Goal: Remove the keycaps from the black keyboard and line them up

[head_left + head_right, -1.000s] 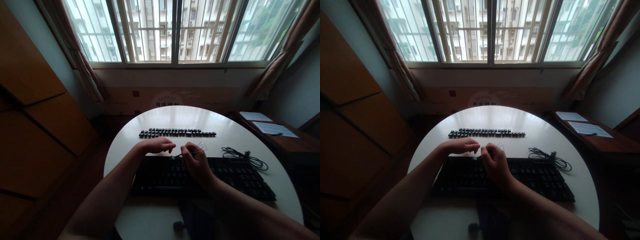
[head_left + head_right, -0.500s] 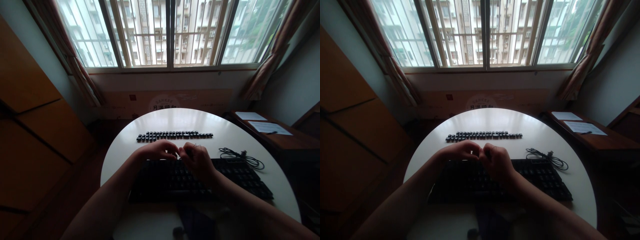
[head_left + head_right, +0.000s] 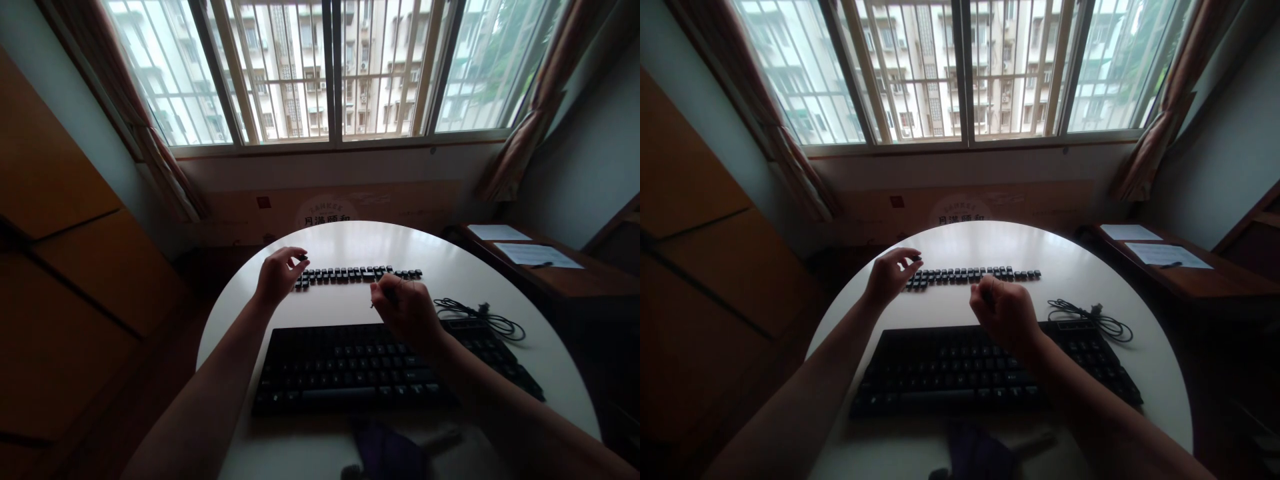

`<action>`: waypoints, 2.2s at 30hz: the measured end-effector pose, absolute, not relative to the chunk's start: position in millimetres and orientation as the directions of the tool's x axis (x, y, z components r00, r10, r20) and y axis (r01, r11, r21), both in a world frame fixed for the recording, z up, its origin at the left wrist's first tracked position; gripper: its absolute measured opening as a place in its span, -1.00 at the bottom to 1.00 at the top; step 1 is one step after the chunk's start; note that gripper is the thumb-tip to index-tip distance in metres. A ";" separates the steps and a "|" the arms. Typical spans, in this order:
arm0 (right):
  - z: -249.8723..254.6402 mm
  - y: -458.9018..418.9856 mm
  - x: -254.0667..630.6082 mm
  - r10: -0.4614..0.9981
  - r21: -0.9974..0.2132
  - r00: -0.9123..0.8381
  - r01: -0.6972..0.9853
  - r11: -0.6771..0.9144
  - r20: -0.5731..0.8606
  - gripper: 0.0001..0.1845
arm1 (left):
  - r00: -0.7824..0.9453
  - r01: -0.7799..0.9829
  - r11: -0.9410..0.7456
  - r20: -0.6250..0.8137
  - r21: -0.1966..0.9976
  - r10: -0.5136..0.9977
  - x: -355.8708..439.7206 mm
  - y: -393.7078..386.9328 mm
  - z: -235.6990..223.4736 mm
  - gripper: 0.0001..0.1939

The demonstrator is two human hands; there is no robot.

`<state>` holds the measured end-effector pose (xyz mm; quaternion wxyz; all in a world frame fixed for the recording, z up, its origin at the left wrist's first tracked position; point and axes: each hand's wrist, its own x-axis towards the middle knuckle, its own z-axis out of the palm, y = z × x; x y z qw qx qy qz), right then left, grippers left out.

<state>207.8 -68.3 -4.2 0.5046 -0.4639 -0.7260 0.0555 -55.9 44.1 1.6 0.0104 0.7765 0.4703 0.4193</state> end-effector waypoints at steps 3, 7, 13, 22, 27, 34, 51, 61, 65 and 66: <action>-4.8 -69.0 205.3 0.718 -0.548 -0.053 0.607 0.575 0.694 -0.65 | 0.325 0.780 -0.526 0.498 0.340 0.804 -54.8 49.0 -9.3 -0.74; -6.0 -69.6 204.0 0.719 -0.556 -0.053 0.595 0.580 0.693 -0.66 | 0.441 0.822 -0.521 0.322 0.230 0.838 -50.6 52.4 -22.0 -0.79; -8.9 -70.8 203.7 0.726 -0.555 -0.078 0.591 0.586 0.683 -0.65 | 0.567 0.771 -0.611 0.242 0.182 0.788 -50.1 53.9 -25.3 -0.82; -8.0 -71.0 203.2 0.725 -0.565 -0.089 0.565 0.601 0.683 -0.66 | 0.527 0.821 -0.556 0.198 0.133 0.826 -53.1 56.1 -26.1 -0.79; -9.2 -70.8 203.6 0.728 -0.565 -0.102 0.561 0.605 0.678 -0.66 | 0.513 0.829 -0.546 0.222 0.122 0.829 -57.4 58.2 -28.0 -0.76; -11.1 -69.5 203.5 0.738 -0.570 -0.089 0.575 0.586 0.669 -0.66 | 0.500 0.834 -0.539 0.251 0.118 0.829 -60.7 60.2 -26.7 -0.80; -11.5 -68.1 203.9 0.722 -0.543 -0.095 0.594 0.593 0.685 -0.65 | 0.453 0.850 -0.512 0.329 0.120 0.829 -60.9 64.7 -31.4 -0.82; -13.0 -67.8 204.6 0.706 -0.534 -0.103 0.580 0.615 0.701 -0.66 | 0.366 0.857 -0.484 0.451 0.177 0.814 -74.3 71.7 -29.7 -0.78; -12.0 -68.4 203.6 0.714 -0.546 -0.095 0.578 0.607 0.694 -0.66 | 0.422 0.842 -0.519 0.420 0.148 0.804 -69.8 72.1 -35.9 -0.85; -11.7 -68.6 203.4 0.714 -0.547 -0.093 0.578 0.606 0.694 -0.67 | 0.431 0.839 -0.524 0.414 0.143 0.802 -69.0 71.9 -36.7 -0.86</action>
